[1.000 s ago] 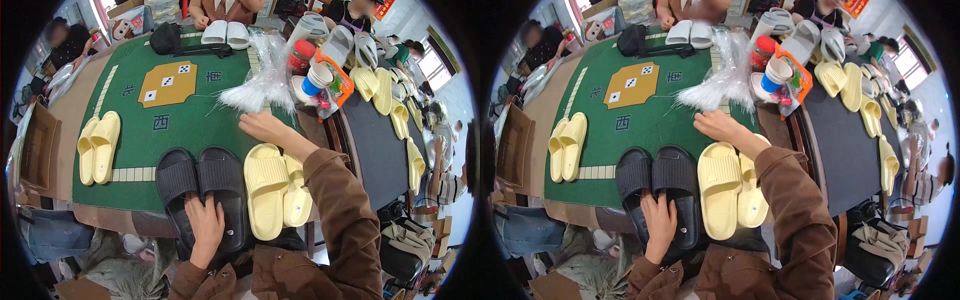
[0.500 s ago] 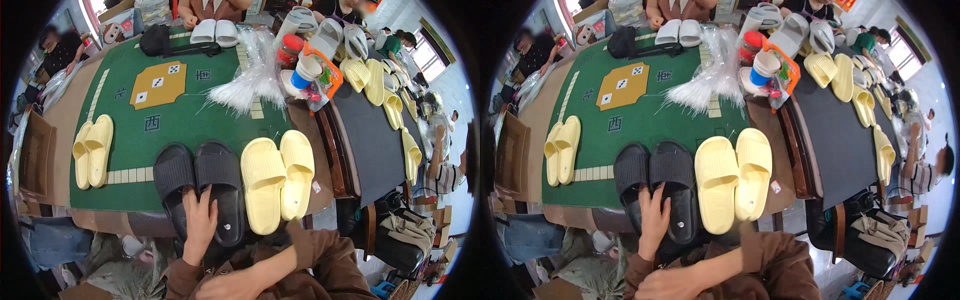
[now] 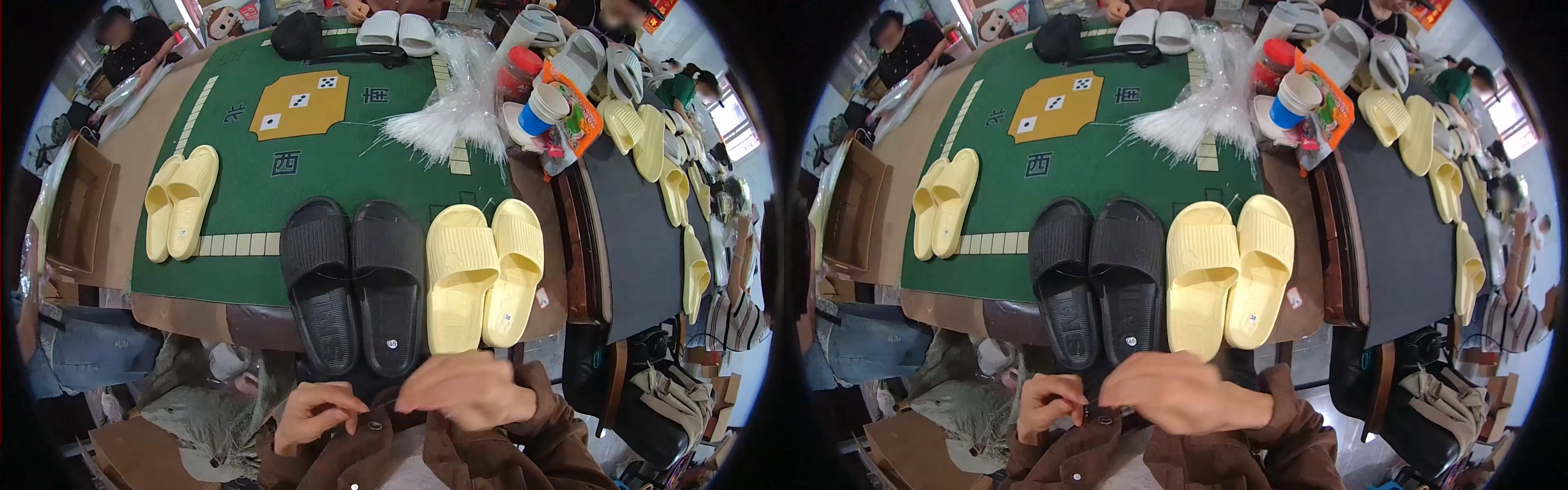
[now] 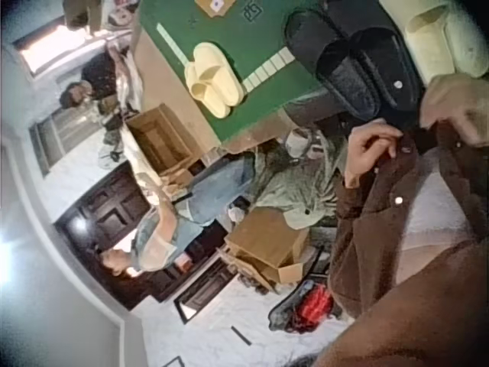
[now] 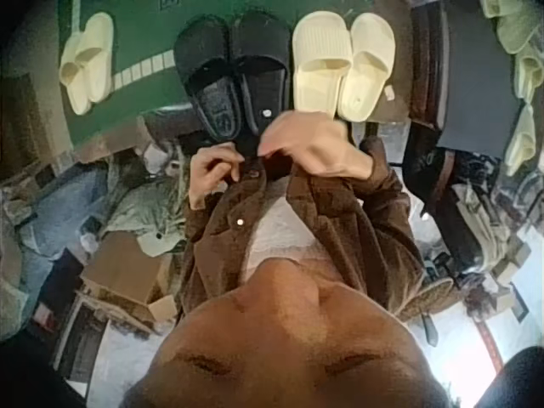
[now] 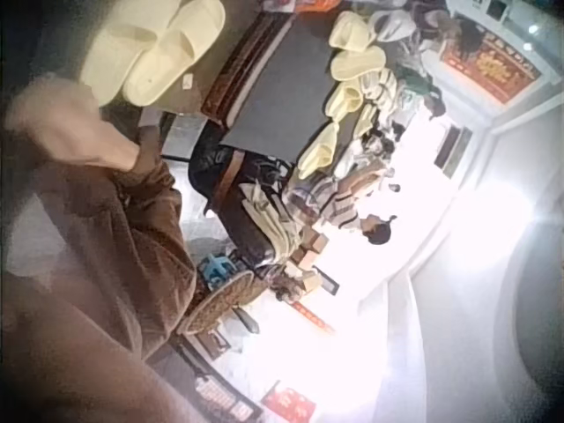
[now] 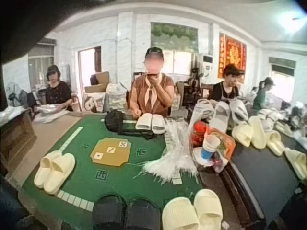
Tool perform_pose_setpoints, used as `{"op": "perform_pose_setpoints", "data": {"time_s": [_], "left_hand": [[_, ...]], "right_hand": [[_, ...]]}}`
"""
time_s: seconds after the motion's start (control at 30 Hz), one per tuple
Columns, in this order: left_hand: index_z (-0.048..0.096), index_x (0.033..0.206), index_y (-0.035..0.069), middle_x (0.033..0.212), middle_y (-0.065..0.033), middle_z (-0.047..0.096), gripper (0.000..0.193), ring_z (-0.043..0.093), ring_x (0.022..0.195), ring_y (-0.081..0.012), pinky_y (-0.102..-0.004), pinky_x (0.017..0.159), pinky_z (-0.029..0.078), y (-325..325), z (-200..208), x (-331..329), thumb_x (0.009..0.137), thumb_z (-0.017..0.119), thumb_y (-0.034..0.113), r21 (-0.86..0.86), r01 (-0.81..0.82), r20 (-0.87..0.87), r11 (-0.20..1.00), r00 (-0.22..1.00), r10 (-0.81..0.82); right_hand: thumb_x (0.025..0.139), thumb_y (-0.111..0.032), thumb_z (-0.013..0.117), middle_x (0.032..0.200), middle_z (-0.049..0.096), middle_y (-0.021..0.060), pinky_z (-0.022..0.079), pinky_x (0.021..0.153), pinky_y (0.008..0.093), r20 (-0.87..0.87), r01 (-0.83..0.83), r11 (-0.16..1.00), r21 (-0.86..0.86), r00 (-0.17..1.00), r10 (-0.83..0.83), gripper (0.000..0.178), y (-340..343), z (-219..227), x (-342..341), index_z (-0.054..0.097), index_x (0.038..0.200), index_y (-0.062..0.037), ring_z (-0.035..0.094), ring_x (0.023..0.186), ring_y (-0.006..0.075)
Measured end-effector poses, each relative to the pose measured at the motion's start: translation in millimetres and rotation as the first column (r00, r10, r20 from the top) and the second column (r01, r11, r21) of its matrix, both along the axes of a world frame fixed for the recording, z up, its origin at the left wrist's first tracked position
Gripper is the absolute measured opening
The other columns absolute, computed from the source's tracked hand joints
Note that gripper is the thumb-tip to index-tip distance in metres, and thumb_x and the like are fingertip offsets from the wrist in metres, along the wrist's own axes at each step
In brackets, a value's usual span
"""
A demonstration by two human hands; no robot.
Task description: The person assembles pairs of plastic slippers by hand, inserting white elastic bands into the slots on the footwear. They handle multiple pairs in various colors including white, yellow, pink, and black, working at a table covered with a green mat. The person picks up pairs, threads the bands, and places the finished items aside.
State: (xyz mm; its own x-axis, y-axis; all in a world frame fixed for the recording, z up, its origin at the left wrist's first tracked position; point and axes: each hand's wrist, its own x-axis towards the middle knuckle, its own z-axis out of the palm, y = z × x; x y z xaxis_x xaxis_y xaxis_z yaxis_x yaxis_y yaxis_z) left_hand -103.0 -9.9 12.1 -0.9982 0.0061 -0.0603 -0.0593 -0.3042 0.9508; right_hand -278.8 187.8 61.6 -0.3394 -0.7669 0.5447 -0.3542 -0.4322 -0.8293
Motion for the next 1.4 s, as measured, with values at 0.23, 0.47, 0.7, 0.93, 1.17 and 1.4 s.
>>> {"op": "perform_pose_setpoints", "data": {"time_s": [0.23, 0.47, 0.7, 0.93, 1.17, 1.4], "left_hand": [[0.071, 0.099, 0.004, 0.09, -0.0062, 0.067, 0.019, 0.061, 0.083, -0.0247, -0.0337, 0.071, 0.05, -9, 43, -13, 0.08, 0.067, 0.004, -0.824, 0.054, -0.036, 0.565, 0.989, -0.146], [0.07, 0.088, 0.003, 0.101, -0.0072, 0.067, 0.022, 0.061, 0.083, -0.025, -0.0362, 0.07, 0.049, -9, 49, -23, 0.066, 0.069, 0.0, -0.931, -0.362, -0.358, 0.031, 0.929, 0.096], [0.067, 0.1, 0.0, 0.106, -0.0145, 0.065, 0.026, 0.065, 0.095, -0.0315, -0.039, 0.08, 0.053, 8, -7, -35, 0.073, 0.069, -0.001, -0.917, -0.344, -0.339, 0.203, 0.939, 0.063], [0.055, 0.123, -0.006, 0.12, -0.0228, 0.058, 0.04, 0.058, 0.108, -0.0401, -0.0426, 0.093, 0.048, 6, -39, -69, 0.086, 0.065, 0.005, -0.897, -0.39, -0.331, 0.208, 0.905, 0.266], [0.049, 0.12, -0.011, 0.111, -0.0278, 0.054, 0.067, 0.055, 0.097, -0.042, -0.0479, 0.087, 0.045, -12, -49, -106, 0.078, 0.076, 0.034, -0.945, -0.315, -0.278, 0.095, 0.92, 0.277], [0.054, 0.103, -0.01, 0.091, -0.0267, 0.058, 0.04, 0.057, 0.085, -0.0426, -0.0494, 0.074, 0.047, -5, -91, -124, 0.082, 0.066, 0.022, -0.969, -0.228, -0.196, 0.093, 0.943, 0.27]], "right_hand": [[0.098, 0.001, 0.041, 0.074, 0.062, 0.017, 0.053, 0.052, 0.0293, 0.482, 0.463, 0.866, -0.188, 0.812, -0.33, 0.011, 50, -4, 5, 0.048, 0.107, 0.0022, 0.062, 0.057, 0.0219], [0.096, 0.004, 0.041, 0.071, 0.057, 0.0091, 0.032, 0.038, 0.0189, 0.549, 0.646, 0.753, 0.123, 0.588, -0.594, 0.023, 50, -1, -7, 0.041, 0.119, -0.0012, 0.044, 0.044, 0.0083], [0.096, 0.0, 0.049, 0.086, 0.064, 0.0058, 0.046, 0.06, 0.0209, 0.452, 0.04, 0.789, 0.613, 0.802, -0.392, 0.017, -6, -52, -15, 0.059, 0.111, 0.0011, 0.057, 0.067, 0.0067], [0.087, -0.012, 0.064, 0.118, 0.054, 0.0245, 0.046, 0.093, 0.0421, -0.539, 0.59, 0.673, 0.447, 0.778, -0.324, 0.05, -59, -96, -11, 0.047, 0.13, 0.0082, 0.053, 0.111, 0.0376], [0.092, -0.021, 0.056, 0.095, 0.063, 0.0263, 0.05, 0.073, 0.0514, -0.407, 0.493, 0.617, 0.614, 0.867, -0.288, 0.027, -79, -120, -34, 0.061, 0.1, 0.0045, 0.063, 0.085, 0.0429], [0.091, -0.021, 0.054, 0.078, 0.064, 0.026, 0.051, 0.067, 0.0507, -0.349, 0.512, 0.549, 0.661, 0.857, -0.38, 0.027, -88, -133, -29, 0.062, 0.083, 0.0027, 0.063, 0.074, 0.0435]]}}
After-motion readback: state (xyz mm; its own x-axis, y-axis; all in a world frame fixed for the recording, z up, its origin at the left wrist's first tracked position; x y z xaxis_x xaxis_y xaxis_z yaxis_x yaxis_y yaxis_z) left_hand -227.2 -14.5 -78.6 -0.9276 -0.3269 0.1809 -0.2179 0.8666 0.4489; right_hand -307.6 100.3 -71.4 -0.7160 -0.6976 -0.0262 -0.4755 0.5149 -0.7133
